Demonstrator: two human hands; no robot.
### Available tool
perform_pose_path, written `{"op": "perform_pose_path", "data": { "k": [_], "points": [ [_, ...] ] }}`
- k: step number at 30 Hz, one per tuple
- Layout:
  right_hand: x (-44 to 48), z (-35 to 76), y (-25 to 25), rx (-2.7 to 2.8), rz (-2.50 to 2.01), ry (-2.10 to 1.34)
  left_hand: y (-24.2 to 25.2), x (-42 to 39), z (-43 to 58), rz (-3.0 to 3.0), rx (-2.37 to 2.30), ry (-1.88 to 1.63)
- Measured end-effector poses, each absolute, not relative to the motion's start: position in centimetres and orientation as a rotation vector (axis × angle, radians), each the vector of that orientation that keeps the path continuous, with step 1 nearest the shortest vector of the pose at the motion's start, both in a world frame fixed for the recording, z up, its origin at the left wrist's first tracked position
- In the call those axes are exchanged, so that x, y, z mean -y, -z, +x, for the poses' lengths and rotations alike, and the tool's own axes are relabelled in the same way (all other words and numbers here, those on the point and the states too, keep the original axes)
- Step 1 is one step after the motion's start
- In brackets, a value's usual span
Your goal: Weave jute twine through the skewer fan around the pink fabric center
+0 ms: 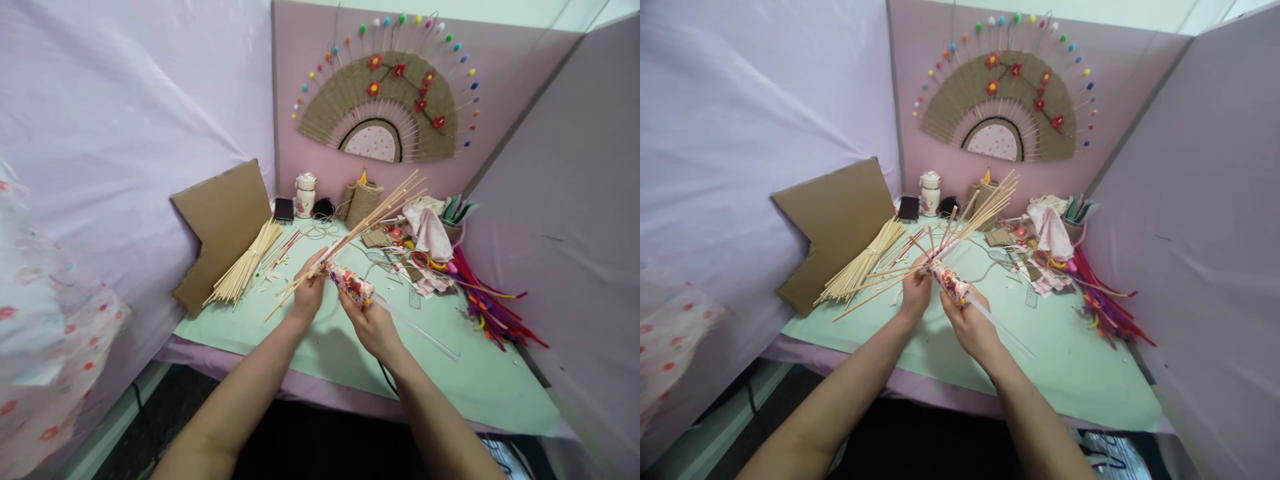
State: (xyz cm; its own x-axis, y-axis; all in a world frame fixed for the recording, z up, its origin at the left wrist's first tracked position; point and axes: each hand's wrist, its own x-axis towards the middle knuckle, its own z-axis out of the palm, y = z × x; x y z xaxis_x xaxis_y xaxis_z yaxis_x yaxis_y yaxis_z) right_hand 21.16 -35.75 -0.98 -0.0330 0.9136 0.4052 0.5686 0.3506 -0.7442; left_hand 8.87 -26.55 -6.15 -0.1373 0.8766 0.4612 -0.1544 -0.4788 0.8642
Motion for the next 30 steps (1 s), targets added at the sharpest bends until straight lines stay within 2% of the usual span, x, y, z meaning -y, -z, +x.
{"op": "perform_pose_path", "data": {
  "k": [30],
  "points": [
    [35.35,21.74,0.20,1.659,-1.346,-0.499,5.73,26.96,8.94,1.345,-0.759,-1.733]
  ]
}}
